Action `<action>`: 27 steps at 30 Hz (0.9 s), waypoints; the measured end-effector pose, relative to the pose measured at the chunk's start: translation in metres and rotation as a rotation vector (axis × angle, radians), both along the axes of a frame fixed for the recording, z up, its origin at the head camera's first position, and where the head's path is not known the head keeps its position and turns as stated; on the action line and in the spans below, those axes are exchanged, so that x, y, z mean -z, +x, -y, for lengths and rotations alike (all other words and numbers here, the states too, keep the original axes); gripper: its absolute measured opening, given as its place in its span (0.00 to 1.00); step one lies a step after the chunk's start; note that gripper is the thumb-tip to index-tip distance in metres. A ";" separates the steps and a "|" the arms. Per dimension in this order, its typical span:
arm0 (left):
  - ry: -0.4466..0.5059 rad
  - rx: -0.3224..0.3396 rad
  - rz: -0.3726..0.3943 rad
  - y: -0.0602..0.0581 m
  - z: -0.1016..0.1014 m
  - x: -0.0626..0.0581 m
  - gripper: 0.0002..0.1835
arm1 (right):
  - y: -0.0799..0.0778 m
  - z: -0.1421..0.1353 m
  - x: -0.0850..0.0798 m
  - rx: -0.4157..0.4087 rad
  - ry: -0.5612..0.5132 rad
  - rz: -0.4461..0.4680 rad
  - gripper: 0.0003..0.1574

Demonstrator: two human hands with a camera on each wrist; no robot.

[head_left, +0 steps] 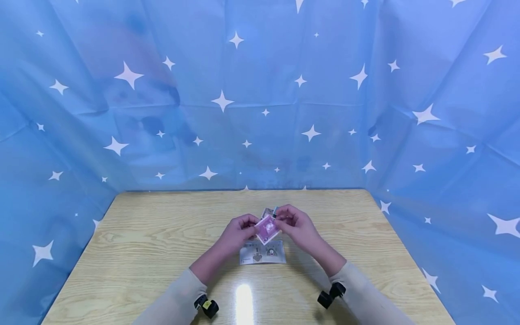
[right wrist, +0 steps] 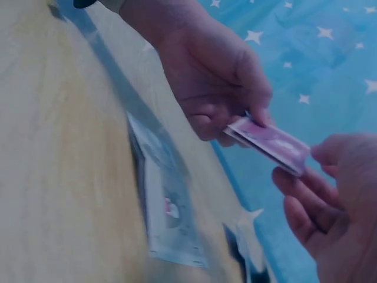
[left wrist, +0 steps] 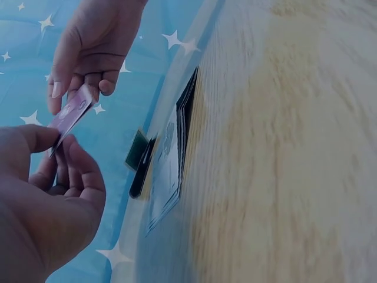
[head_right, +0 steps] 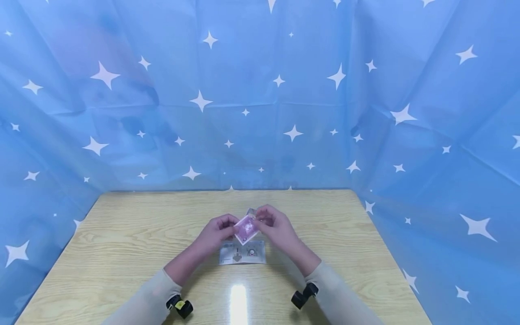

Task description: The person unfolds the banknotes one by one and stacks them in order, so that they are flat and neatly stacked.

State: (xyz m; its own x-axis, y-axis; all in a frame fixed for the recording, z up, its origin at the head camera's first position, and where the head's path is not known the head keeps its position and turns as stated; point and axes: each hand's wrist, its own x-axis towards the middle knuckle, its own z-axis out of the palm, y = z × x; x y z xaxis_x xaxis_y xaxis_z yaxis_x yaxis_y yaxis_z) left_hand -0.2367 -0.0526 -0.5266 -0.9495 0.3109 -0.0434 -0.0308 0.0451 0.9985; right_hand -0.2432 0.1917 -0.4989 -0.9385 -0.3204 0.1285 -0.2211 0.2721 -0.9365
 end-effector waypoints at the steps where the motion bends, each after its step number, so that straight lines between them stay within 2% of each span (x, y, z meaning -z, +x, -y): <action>1: -0.008 0.019 0.000 0.000 0.001 0.000 0.10 | -0.002 0.001 -0.001 -0.019 0.021 -0.005 0.17; 5: -0.036 0.098 -0.007 0.000 0.005 0.001 0.10 | -0.008 0.004 0.001 -0.102 0.066 0.012 0.17; 8: -0.053 0.122 -0.015 0.000 0.007 0.001 0.10 | -0.008 0.007 0.005 -0.095 0.073 0.040 0.11; 13: -0.061 0.073 -0.038 0.000 0.010 0.003 0.10 | -0.003 0.014 0.012 -0.021 0.022 0.039 0.08; 18: -0.063 0.005 -0.107 0.001 0.013 0.002 0.16 | 0.006 0.022 0.015 0.053 -0.013 0.024 0.08; 22: -0.095 0.006 -0.174 0.002 0.015 0.000 0.20 | 0.011 0.027 0.016 0.091 -0.070 0.037 0.07; 27: -0.103 0.016 -0.212 0.004 0.017 0.000 0.20 | 0.014 0.031 0.016 0.093 -0.156 0.061 0.08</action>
